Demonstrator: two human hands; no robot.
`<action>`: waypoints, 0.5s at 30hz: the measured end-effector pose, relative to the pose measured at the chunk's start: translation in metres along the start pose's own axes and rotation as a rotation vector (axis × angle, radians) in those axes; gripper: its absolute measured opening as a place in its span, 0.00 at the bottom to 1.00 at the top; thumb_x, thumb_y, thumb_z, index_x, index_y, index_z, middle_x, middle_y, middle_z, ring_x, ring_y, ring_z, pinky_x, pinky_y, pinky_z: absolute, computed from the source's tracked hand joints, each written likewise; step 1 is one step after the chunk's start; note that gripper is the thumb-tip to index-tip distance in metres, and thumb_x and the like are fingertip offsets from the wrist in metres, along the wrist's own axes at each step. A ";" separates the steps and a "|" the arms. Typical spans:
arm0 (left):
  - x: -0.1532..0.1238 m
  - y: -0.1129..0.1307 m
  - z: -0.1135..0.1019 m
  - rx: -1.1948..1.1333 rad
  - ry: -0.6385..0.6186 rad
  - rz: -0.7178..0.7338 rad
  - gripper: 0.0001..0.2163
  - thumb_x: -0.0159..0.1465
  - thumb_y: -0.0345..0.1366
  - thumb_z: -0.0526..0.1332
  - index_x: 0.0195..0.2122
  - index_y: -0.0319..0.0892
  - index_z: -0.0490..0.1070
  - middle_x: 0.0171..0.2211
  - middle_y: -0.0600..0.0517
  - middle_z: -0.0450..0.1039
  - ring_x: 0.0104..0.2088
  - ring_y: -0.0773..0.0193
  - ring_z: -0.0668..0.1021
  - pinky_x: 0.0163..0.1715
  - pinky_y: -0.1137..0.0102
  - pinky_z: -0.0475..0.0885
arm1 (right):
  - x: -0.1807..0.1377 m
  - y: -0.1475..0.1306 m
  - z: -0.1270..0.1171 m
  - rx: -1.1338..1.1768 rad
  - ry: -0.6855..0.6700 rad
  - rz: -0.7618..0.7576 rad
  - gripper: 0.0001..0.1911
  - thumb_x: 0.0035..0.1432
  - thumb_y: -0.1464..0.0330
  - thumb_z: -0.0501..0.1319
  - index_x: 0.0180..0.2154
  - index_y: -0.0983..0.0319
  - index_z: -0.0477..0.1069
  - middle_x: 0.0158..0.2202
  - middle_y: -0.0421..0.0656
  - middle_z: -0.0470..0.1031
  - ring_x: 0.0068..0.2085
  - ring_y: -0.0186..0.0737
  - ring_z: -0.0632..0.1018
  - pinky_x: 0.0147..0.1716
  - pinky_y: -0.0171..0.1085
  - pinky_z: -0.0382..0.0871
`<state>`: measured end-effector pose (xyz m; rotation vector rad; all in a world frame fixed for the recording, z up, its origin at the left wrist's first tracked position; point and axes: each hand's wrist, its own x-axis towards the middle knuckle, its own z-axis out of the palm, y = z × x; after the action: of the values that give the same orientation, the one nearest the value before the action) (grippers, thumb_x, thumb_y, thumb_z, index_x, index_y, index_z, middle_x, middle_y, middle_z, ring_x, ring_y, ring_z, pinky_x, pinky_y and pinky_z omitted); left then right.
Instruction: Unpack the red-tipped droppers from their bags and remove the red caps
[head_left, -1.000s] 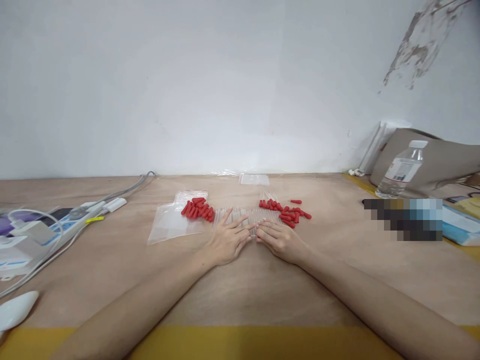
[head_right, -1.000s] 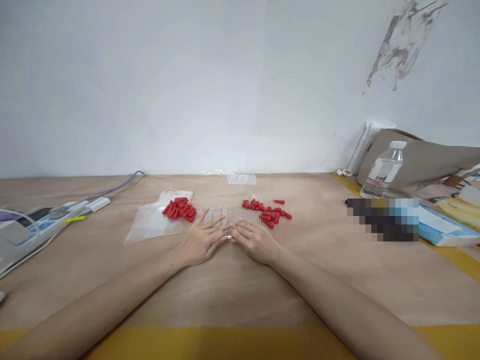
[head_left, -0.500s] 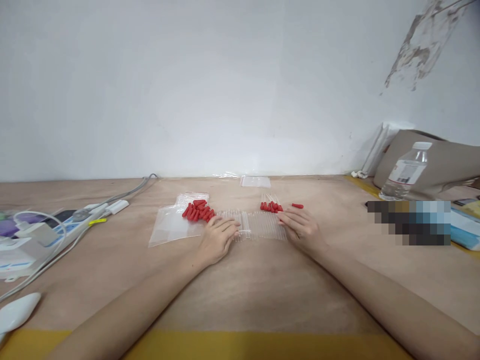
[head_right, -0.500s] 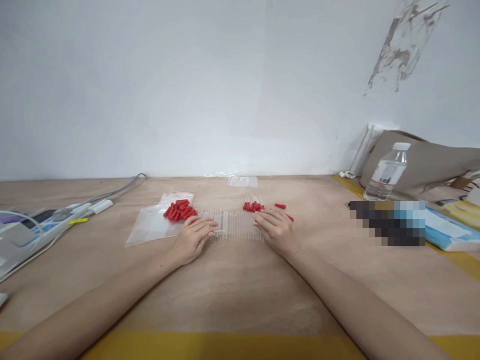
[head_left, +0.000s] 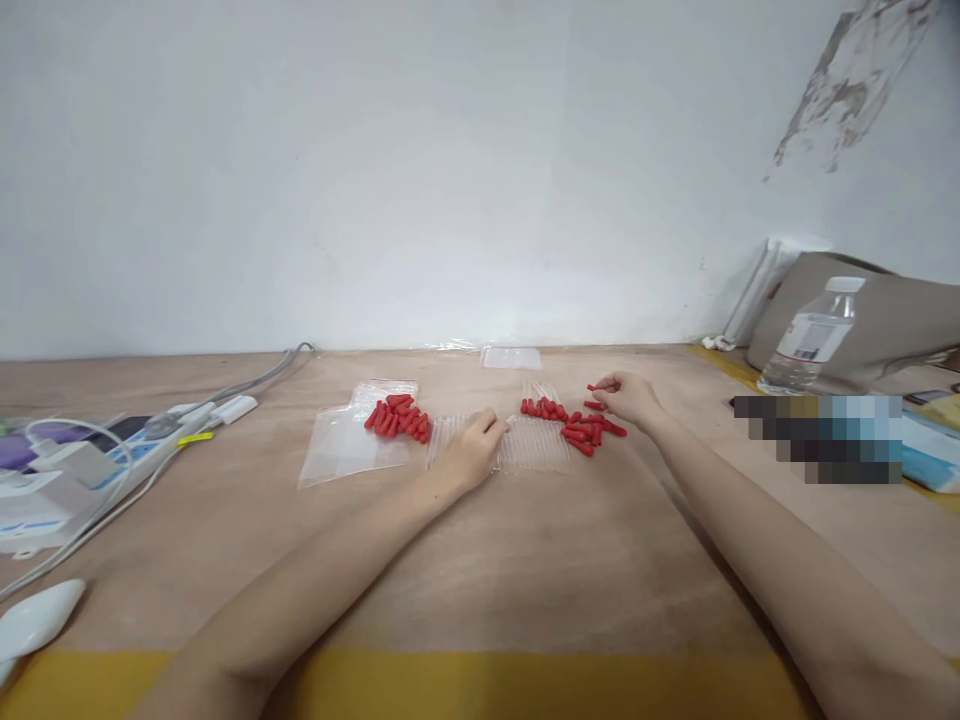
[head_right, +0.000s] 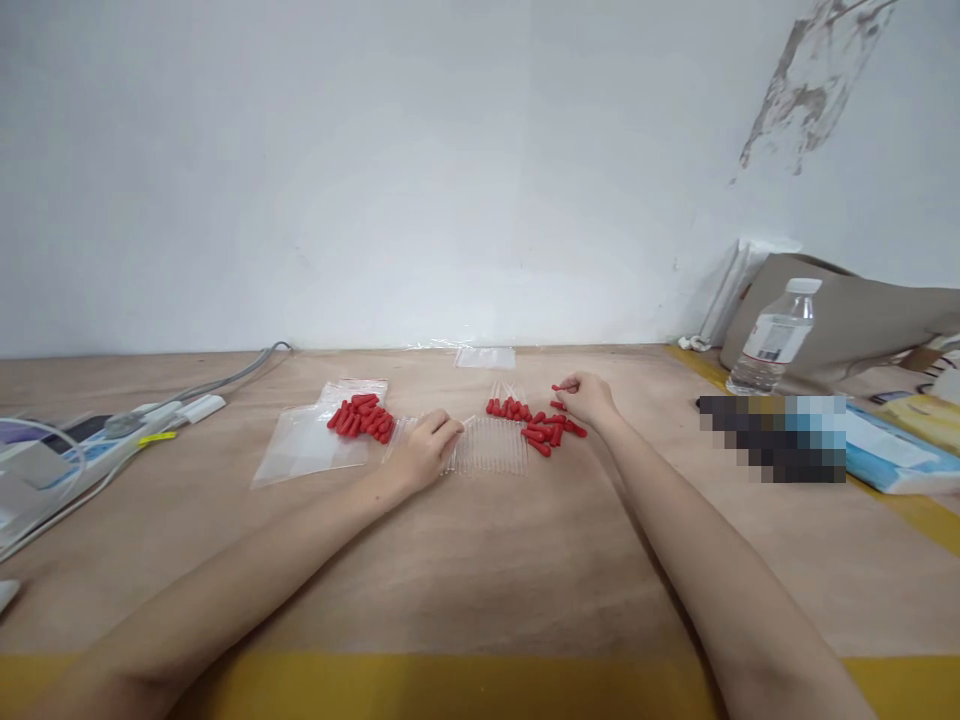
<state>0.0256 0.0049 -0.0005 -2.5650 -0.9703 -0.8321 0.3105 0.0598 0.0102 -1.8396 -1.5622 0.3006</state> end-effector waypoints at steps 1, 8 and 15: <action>0.001 0.002 0.003 0.005 -0.016 0.015 0.09 0.61 0.26 0.47 0.34 0.40 0.66 0.31 0.49 0.63 0.32 0.64 0.69 0.34 0.69 0.68 | 0.001 0.002 0.002 -0.007 -0.023 -0.003 0.08 0.46 0.69 0.60 0.32 0.64 0.71 0.28 0.42 0.75 0.28 0.32 0.74 0.25 0.29 0.64; 0.000 0.011 0.008 -0.055 -0.059 -0.001 0.08 0.60 0.29 0.50 0.29 0.38 0.68 0.33 0.47 0.64 0.34 0.64 0.70 0.37 0.69 0.70 | -0.002 0.008 0.006 -0.113 -0.113 -0.019 0.07 0.45 0.64 0.61 0.26 0.60 0.75 0.24 0.39 0.75 0.26 0.34 0.73 0.25 0.31 0.61; -0.004 0.013 -0.007 -0.069 -0.073 0.020 0.18 0.58 0.47 0.55 0.42 0.38 0.69 0.43 0.43 0.66 0.45 0.55 0.69 0.45 0.60 0.66 | -0.009 -0.010 0.001 -0.142 -0.040 -0.033 0.13 0.52 0.61 0.54 0.31 0.59 0.74 0.29 0.41 0.76 0.32 0.35 0.74 0.28 0.30 0.61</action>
<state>0.0296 -0.0098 0.0018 -2.6762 -0.9506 -0.7852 0.3001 0.0520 0.0140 -1.9239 -1.6775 0.2178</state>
